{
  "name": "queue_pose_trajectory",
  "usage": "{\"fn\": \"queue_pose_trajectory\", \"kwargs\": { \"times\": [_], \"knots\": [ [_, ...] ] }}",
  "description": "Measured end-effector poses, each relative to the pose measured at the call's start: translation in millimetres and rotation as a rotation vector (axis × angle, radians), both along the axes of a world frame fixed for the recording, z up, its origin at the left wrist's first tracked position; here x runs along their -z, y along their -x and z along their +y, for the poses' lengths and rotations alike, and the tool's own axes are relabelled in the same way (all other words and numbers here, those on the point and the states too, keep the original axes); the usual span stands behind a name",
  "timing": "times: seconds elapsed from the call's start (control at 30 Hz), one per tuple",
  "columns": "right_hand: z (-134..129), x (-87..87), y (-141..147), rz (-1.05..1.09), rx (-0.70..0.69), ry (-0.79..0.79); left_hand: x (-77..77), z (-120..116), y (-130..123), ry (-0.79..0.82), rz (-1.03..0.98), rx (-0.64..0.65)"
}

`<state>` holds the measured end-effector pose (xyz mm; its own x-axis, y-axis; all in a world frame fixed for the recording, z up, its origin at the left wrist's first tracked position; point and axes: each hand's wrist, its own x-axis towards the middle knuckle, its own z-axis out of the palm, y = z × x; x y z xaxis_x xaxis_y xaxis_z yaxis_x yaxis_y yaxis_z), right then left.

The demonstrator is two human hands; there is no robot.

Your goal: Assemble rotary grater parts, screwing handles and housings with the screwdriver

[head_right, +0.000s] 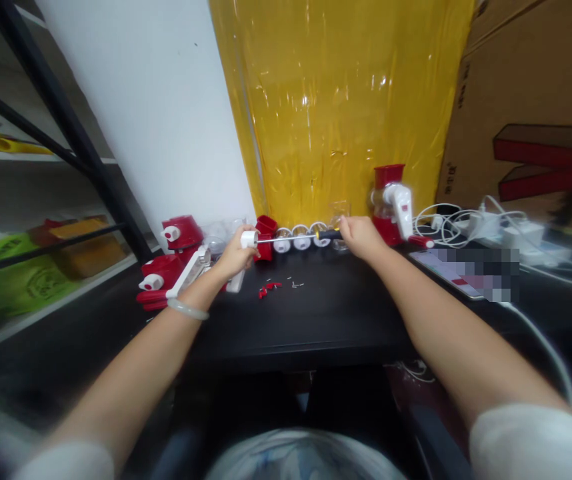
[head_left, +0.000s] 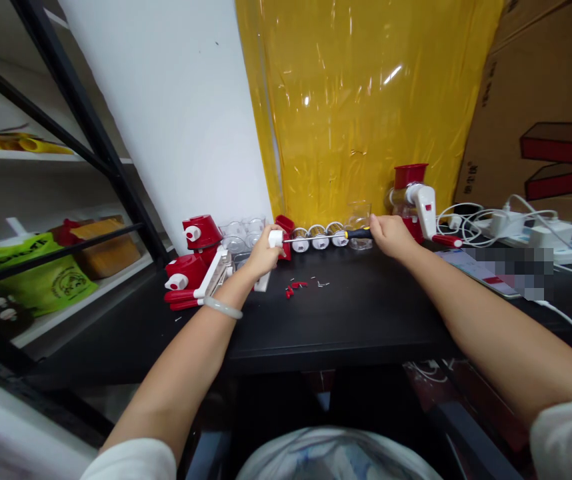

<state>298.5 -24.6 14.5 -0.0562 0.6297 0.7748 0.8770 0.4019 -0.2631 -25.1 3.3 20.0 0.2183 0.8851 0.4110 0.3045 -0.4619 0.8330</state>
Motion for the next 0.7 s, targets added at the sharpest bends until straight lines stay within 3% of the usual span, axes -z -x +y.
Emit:
{"fn": "queue_pose_trajectory", "kwargs": {
  "times": [0.17, 0.3, 0.4, 0.57, 0.7],
  "knots": [
    [-4, 2.7, 3, -0.075, -0.019, -0.123, 0.9, 4, 3, 0.08, -0.05, 0.032],
    [1, 6.6, 4, -0.011, -0.103, -0.07, -2.0, 5, 4, 0.05, -0.046, -0.004],
    [9, 8.8, 1, 0.215, -0.196, 0.159, -5.9, 2, 3, -0.089, 0.071, -0.061],
    [15, 11.1, -6, 0.809, -0.339, 0.671, -3.5, -10, -5, -0.352, 0.339, -0.084],
    [15, 17.5, -12, 0.798, -0.211, 0.986, 6.2, -16, -13, -0.451, 0.392, -0.108]
  ]
}}
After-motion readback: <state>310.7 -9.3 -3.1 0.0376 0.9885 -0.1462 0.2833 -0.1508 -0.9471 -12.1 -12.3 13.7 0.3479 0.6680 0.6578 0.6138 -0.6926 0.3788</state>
